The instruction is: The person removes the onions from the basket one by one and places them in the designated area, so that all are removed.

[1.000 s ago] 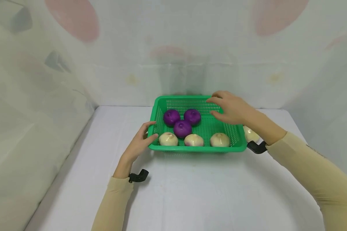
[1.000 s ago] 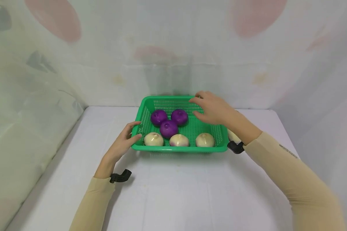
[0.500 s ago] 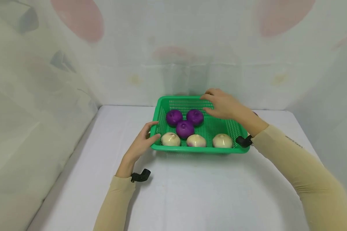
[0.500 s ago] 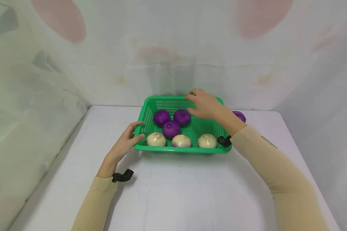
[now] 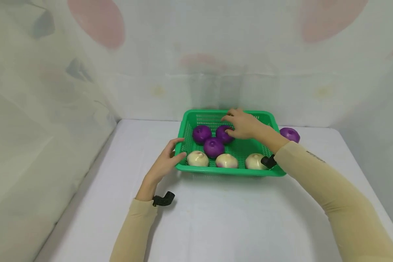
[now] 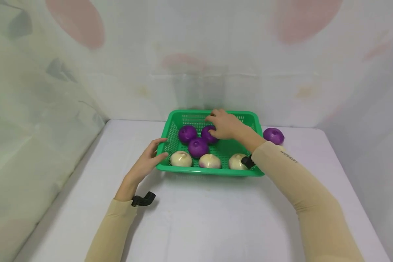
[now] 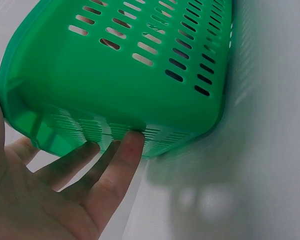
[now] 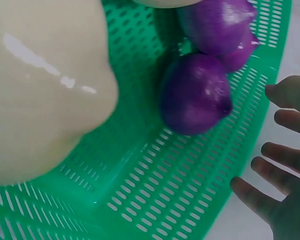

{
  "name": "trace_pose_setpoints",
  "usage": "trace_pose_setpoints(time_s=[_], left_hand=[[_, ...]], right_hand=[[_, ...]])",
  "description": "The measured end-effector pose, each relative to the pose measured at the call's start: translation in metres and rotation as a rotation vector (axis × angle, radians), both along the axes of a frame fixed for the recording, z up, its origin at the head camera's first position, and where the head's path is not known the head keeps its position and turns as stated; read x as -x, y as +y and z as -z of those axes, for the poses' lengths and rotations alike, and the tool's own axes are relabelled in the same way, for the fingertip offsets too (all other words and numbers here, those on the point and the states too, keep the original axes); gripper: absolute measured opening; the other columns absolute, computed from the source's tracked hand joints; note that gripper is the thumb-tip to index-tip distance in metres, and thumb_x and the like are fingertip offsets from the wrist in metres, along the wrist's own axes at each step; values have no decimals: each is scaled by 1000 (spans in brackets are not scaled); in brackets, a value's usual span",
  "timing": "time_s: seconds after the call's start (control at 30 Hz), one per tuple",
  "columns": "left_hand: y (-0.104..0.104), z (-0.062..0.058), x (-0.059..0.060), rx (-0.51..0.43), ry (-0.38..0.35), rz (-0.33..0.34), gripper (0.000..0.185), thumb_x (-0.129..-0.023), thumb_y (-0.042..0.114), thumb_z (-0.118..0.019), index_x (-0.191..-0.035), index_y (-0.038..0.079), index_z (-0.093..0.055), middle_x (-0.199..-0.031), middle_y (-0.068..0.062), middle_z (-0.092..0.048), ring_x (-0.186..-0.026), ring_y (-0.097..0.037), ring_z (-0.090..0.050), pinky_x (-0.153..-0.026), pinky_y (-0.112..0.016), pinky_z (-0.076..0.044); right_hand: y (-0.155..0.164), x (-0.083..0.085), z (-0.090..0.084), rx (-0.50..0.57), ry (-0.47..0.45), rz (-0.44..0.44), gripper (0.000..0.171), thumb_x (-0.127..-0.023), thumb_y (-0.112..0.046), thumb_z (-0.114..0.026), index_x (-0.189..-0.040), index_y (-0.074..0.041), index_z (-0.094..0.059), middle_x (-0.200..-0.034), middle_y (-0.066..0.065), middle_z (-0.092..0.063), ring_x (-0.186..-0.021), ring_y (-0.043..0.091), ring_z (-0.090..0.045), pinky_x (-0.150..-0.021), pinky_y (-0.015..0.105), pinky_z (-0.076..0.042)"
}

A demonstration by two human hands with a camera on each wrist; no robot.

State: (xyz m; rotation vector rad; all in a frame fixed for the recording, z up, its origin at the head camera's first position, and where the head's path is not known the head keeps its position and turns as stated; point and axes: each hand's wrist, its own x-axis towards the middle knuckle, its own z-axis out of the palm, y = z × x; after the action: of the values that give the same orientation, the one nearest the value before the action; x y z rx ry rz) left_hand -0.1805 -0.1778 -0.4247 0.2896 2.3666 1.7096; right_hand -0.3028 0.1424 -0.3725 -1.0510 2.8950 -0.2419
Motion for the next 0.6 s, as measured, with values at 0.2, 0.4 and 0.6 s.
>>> trace_pose_setpoints(time_s=[0.2,0.4,0.6], left_hand=[[0,6,3,15,-14,-5,60,-104,23,-61,-157,20,-33,-163,-11,-28,-144,-44,-34,-109,-66,-33],[-6,28,15,26,-4,-14,61,-103,26,-62,-157,25,-33,-163,-9,-28,-144,-44,-35,-107,-67,-35],[-6,32,17,22,16,-12,60,-101,34,-65,-154,31,-37,-164,-2,-27,-146,-45,-31,-109,-68,-30]], right_hand=[[-3,8,16,-52,-25,-15,48,-97,-26,-63,-142,-10,-57,-143,18,-49,-129,38,-46,-92,56,-51],[-7,12,25,-86,-64,-20,51,-96,-28,-65,-144,-12,-55,-144,18,-47,-131,37,-45,-92,58,-51],[-10,11,30,-107,-132,-1,55,-97,-29,-66,-148,-14,-51,-148,18,-44,-135,38,-41,-94,61,-49]])
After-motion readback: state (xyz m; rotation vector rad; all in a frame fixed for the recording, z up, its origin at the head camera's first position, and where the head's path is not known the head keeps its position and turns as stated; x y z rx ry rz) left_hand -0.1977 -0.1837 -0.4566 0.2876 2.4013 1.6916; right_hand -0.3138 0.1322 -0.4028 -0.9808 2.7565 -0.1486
